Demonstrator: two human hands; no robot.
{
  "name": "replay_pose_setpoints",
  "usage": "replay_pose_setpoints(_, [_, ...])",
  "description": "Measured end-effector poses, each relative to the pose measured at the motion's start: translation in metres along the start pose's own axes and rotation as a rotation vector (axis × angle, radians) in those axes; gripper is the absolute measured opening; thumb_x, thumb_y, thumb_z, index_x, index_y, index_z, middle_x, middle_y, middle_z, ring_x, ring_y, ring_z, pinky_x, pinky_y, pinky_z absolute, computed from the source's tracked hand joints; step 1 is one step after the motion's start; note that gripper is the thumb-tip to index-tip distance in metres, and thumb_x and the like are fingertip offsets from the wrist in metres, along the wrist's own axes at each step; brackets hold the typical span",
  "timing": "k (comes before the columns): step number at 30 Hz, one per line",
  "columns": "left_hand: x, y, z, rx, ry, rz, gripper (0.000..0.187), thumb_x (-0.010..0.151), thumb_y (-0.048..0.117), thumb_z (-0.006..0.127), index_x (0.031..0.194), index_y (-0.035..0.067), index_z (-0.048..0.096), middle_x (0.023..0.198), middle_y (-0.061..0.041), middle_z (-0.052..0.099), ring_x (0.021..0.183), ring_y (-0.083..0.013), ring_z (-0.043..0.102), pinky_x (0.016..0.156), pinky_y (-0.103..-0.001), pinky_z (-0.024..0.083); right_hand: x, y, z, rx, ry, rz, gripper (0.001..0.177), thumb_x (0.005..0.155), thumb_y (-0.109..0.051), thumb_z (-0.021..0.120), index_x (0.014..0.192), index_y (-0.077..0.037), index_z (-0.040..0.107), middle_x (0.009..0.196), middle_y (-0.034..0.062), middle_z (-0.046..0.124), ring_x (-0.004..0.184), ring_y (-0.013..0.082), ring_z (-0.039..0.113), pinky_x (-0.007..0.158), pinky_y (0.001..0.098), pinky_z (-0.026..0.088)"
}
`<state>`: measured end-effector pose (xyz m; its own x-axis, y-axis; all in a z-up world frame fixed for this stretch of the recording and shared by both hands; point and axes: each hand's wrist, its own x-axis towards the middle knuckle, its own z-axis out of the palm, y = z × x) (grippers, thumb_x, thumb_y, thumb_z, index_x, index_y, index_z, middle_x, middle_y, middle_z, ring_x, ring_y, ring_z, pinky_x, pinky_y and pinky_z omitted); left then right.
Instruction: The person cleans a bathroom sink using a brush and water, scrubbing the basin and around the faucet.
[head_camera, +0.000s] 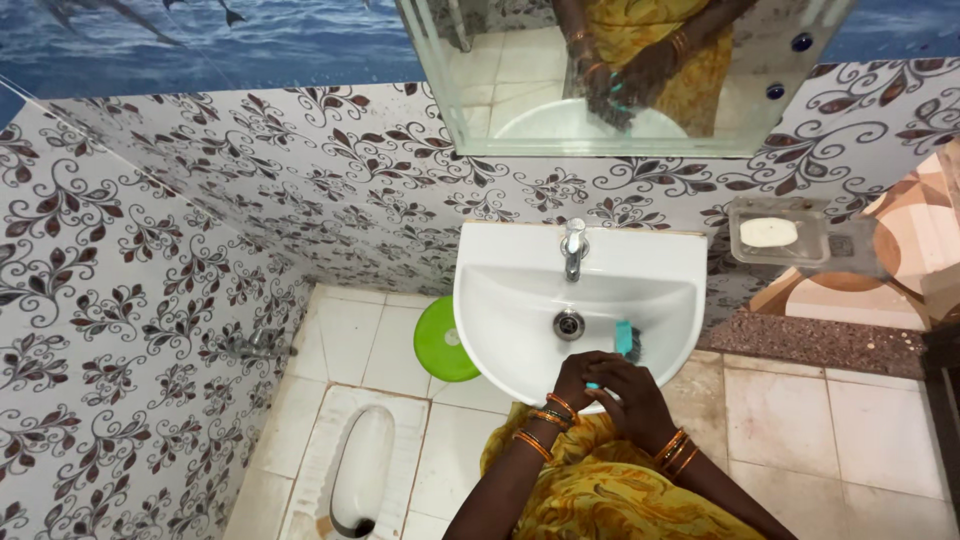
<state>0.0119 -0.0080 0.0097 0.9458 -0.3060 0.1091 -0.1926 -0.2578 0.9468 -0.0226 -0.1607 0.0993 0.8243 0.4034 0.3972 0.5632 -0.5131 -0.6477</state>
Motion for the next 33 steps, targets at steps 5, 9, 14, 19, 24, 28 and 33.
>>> replay_pose_setpoints(5, [-0.002,0.013,0.002,0.008,-0.030,0.013,0.026,0.090,0.005,0.067,0.115,0.004,0.074,0.099,-0.011,0.078,0.087,-0.0152,0.072,0.076,-0.029,0.058,0.005,-0.014,-0.024,0.121,0.036,-0.017,0.022,0.084,-0.015,0.075,0.105,-0.010,0.074,0.113,0.0059,0.073,0.094,0.0253,0.070,0.079,0.0372,0.056])
replay_pose_setpoints(9, [0.000,-0.002,0.006,-0.049,-0.022,0.057,0.030,0.086,0.004,0.066,0.115,0.003,0.073,0.097,-0.010,0.077,0.086,-0.0131,0.070,0.074,-0.028,0.057,0.004,-0.011,-0.015,-0.059,0.128,-0.104,0.022,0.080,-0.014,0.076,0.102,-0.011,0.076,0.105,0.0075,0.074,0.086,0.0304,0.065,0.077,0.0441,0.051])
replay_pose_setpoints(14, [-0.006,-0.011,-0.002,-0.162,-0.030,-0.087,0.024,0.095,0.015,0.068,0.116,0.007,0.075,0.098,-0.007,0.079,0.087,-0.0153,0.074,0.076,-0.028,0.059,-0.003,-0.004,0.000,0.005,0.063,-0.143,0.027,0.084,-0.013,0.075,0.110,-0.012,0.071,0.111,0.0094,0.072,0.085,0.0269,0.060,0.077,0.0431,0.047])
replay_pose_setpoints(19, [-0.013,0.001,-0.006,0.292,-0.070,0.081,0.035,0.071,0.014,0.082,0.104,0.007,0.074,0.097,-0.016,0.074,0.086,-0.0355,0.072,0.075,-0.039,0.060,-0.023,-0.004,-0.006,0.047,0.080,-0.042,0.032,0.083,-0.016,0.076,0.114,-0.015,0.073,0.098,0.0037,0.071,0.084,0.0264,0.059,0.077,0.0394,0.049])
replay_pose_setpoints(24, [0.003,-0.029,0.005,0.438,-0.036,0.066,0.025,0.072,0.017,0.079,0.096,0.009,0.076,0.093,-0.015,0.075,0.084,-0.0357,0.071,0.074,-0.042,0.058,-0.018,0.015,0.003,0.074,0.084,-0.056,0.028,0.089,-0.013,0.073,0.117,-0.013,0.070,0.099,0.0024,0.072,0.083,0.0259,0.058,0.079,0.0392,0.047])
replay_pose_setpoints(28, [0.021,-0.044,0.001,0.463,-0.065,0.008,0.016,0.075,0.017,0.075,0.089,0.010,0.075,0.092,-0.013,0.075,0.083,-0.0354,0.070,0.074,-0.044,0.058,-0.012,0.024,0.011,0.108,0.113,-0.035,0.030,0.089,-0.010,0.070,0.119,-0.012,0.069,0.106,0.0039,0.073,0.088,0.0254,0.061,0.082,0.0389,0.049])
replay_pose_setpoints(33, [-0.006,-0.008,0.000,0.570,-0.091,-0.040,0.013,0.075,0.015,0.074,0.086,0.010,0.076,0.089,-0.014,0.074,0.083,-0.0363,0.070,0.076,-0.045,0.058,-0.023,0.009,-0.003,0.163,0.085,0.008,0.030,0.089,-0.008,0.070,0.119,-0.012,0.070,0.103,0.0026,0.074,0.087,0.0245,0.062,0.079,0.0367,0.051])
